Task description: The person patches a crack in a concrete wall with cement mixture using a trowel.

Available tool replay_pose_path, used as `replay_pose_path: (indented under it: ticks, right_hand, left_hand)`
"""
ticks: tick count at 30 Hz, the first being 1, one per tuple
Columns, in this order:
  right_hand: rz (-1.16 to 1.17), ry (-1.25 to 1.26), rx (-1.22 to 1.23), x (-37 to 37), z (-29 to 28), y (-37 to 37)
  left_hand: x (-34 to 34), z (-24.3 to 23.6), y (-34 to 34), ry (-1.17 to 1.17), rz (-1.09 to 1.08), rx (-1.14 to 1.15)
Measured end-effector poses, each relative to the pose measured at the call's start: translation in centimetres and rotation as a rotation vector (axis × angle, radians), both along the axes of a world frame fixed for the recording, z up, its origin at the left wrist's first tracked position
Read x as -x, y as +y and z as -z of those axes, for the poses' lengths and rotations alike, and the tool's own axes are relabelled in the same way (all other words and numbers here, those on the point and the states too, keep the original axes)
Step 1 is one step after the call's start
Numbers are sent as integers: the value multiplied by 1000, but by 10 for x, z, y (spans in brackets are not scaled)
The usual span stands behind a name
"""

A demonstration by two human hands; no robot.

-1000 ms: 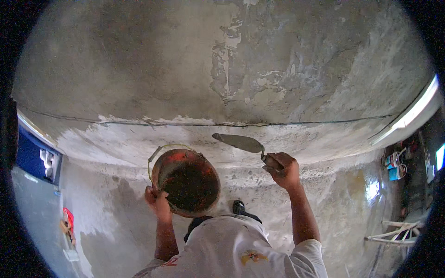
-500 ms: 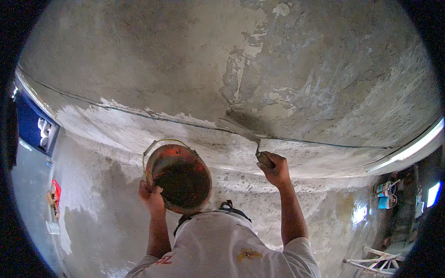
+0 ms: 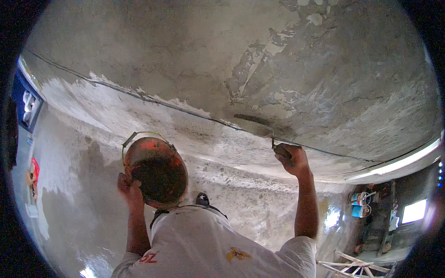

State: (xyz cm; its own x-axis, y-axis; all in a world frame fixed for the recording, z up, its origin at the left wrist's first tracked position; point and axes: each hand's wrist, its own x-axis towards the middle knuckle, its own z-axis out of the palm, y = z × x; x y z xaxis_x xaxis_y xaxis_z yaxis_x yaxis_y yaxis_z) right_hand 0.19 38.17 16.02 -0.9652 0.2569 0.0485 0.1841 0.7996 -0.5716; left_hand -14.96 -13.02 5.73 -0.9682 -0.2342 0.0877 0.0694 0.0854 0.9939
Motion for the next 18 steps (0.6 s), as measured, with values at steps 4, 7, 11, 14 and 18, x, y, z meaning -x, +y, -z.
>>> replay_pose_path:
  ticks: [4,7,11,14,18]
  right_hand:
    - [2,-110,-144,8,-29,-5]
    - [-20,-106,-242,16,-35,-11]
    - [-14,-148,-309,21,-33,-10]
    - [14,-201,-432,25,-41,-18]
    - [103,-313,-615,20,-44,-14]
  left_hand:
    - [-8,8,0,-64,-61,-63]
    - [-12,11,-2,-33,-42,-84]
    - [-18,20,-4,-82,-74,16]
    - [-20,28,-8,-39,-66,49]
    - [-23,21,-2,-65,-58,50]
